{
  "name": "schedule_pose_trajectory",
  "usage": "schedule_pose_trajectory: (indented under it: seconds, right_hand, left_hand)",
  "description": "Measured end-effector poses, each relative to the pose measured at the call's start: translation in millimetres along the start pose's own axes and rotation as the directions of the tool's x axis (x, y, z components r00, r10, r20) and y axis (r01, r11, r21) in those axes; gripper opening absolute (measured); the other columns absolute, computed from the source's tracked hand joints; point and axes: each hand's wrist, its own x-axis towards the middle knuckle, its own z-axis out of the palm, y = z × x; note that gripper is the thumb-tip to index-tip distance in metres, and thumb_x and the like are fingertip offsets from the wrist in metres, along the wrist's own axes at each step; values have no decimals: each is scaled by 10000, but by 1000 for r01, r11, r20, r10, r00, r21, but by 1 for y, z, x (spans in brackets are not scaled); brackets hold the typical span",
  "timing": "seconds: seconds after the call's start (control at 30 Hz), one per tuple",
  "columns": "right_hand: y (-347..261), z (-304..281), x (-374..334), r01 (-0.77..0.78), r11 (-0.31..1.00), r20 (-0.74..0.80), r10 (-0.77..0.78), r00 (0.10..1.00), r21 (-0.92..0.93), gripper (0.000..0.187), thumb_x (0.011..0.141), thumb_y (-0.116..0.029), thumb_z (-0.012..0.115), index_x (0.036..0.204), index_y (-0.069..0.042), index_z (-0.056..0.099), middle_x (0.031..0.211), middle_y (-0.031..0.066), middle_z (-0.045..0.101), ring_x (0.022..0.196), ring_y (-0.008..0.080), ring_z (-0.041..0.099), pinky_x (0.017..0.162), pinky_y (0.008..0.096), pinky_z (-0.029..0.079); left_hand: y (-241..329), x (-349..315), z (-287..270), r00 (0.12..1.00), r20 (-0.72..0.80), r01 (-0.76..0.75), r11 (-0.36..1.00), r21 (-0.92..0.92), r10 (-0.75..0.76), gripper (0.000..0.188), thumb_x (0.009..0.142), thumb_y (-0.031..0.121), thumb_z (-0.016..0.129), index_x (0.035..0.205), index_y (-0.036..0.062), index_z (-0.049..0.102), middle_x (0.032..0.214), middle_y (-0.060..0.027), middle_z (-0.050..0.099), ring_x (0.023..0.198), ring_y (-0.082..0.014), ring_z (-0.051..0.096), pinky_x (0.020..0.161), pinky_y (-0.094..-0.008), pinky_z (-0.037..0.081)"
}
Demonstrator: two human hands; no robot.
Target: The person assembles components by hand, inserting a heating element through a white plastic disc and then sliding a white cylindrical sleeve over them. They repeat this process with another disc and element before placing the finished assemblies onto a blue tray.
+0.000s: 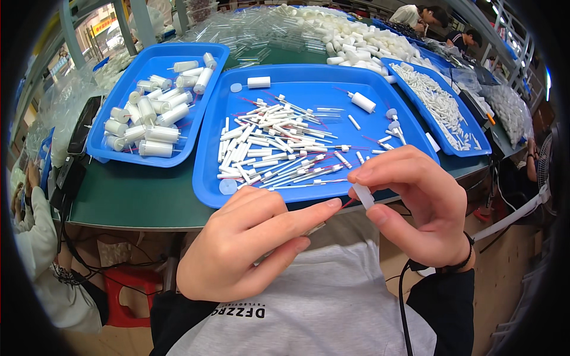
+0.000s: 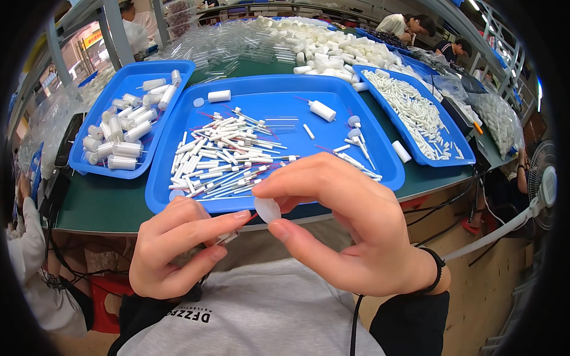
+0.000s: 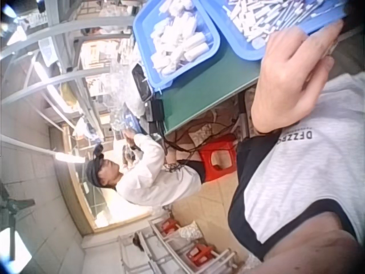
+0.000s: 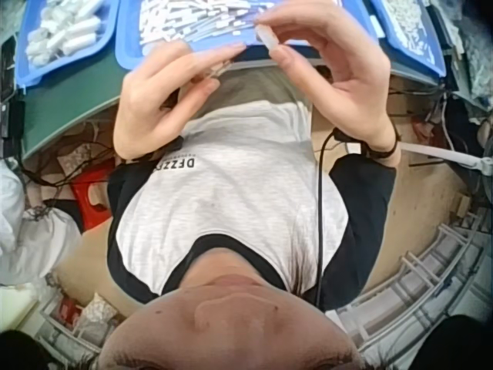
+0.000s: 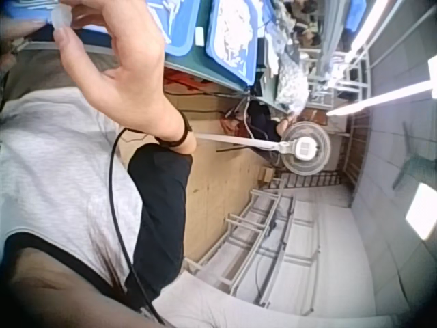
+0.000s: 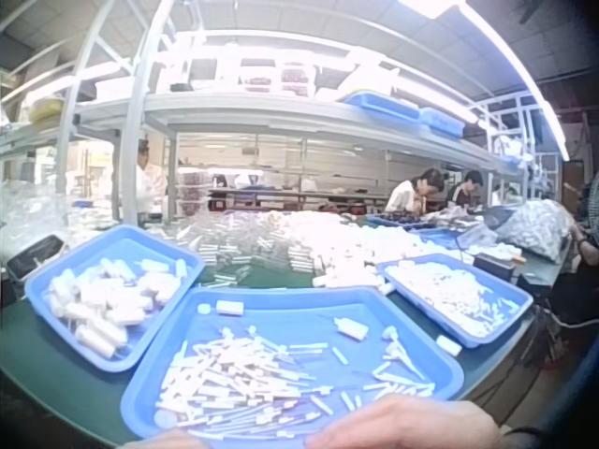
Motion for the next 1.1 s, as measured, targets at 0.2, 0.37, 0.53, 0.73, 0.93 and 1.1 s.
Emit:
schedule_pose_trajectory:
  seconds: [0.2, 0.37, 0.53, 0.73, 0.93, 1.1]
  right_hand:
    - [-1, -2, -2, -1, 999, 12, 2, 1000, -49, 308, 771, 97, 590, 1078, 78, 562, 1073, 186, 569, 1028, 243, 572, 906, 352, 479]
    - [-2, -1, -4, 35, 992, 13, -34, 999, -124, 334, 754, 99, 622, 1083, 74, 568, 1072, 186, 574, 1005, 236, 577, 880, 343, 481]
    - [0, 3, -2, 37, 991, 4, -36, 999, -129, 337, 753, 101, 625, 1085, 76, 570, 1071, 185, 573, 1000, 237, 577, 867, 335, 481]
    - [13, 11, 3, 66, 981, -112, -88, 990, -181, 302, 713, 79, 676, 1007, 30, 625, 979, 151, 637, 825, 222, 611, 698, 300, 501]
    - [13, 13, -1, -36, 998, -88, 33, 996, -43, 314, 702, 85, 687, 1002, 55, 597, 960, 156, 618, 881, 243, 601, 771, 319, 484]
    - [2, 13, -13, -291, 954, -83, 297, 951, 76, 296, 817, -99, 639, 1048, 35, 510, 1012, 102, 488, 973, 182, 516, 898, 287, 404]
  left_hand:
    - [-1, 0, 1, 1000, 5, 16, 1000, 10, -16, 485, 646, -56, 658, 1125, 23, 662, 717, -40, 565, 629, -158, 508, 615, -278, 349]
    - [0, -1, 1, 1000, 14, -6, 1000, 9, 6, 488, 644, -54, 656, 1127, 17, 659, 722, -44, 569, 631, -159, 511, 615, -279, 348]
    - [2, -4, -1, 1000, 10, 6, 1000, 10, -6, 487, 654, -47, 661, 1138, 14, 654, 701, -38, 546, 625, -161, 504, 611, -284, 344]
    - [-5, 1, 0, 1000, 11, -11, 998, -57, 12, 449, 728, -9, 664, 1174, 30, 636, 711, -48, 503, 646, -198, 485, 627, -308, 363]
    - [-9, -4, 0, 994, -27, -109, 993, -35, 108, 464, 789, 42, 644, 1244, 25, 559, 778, -74, 476, 713, -243, 494, 671, -342, 399]
    - [-21, -6, 18, 966, -197, -211, 954, -212, 170, 256, 835, 71, 600, 1082, 8, 575, 871, -125, 513, 829, -302, 526, 751, -376, 427]
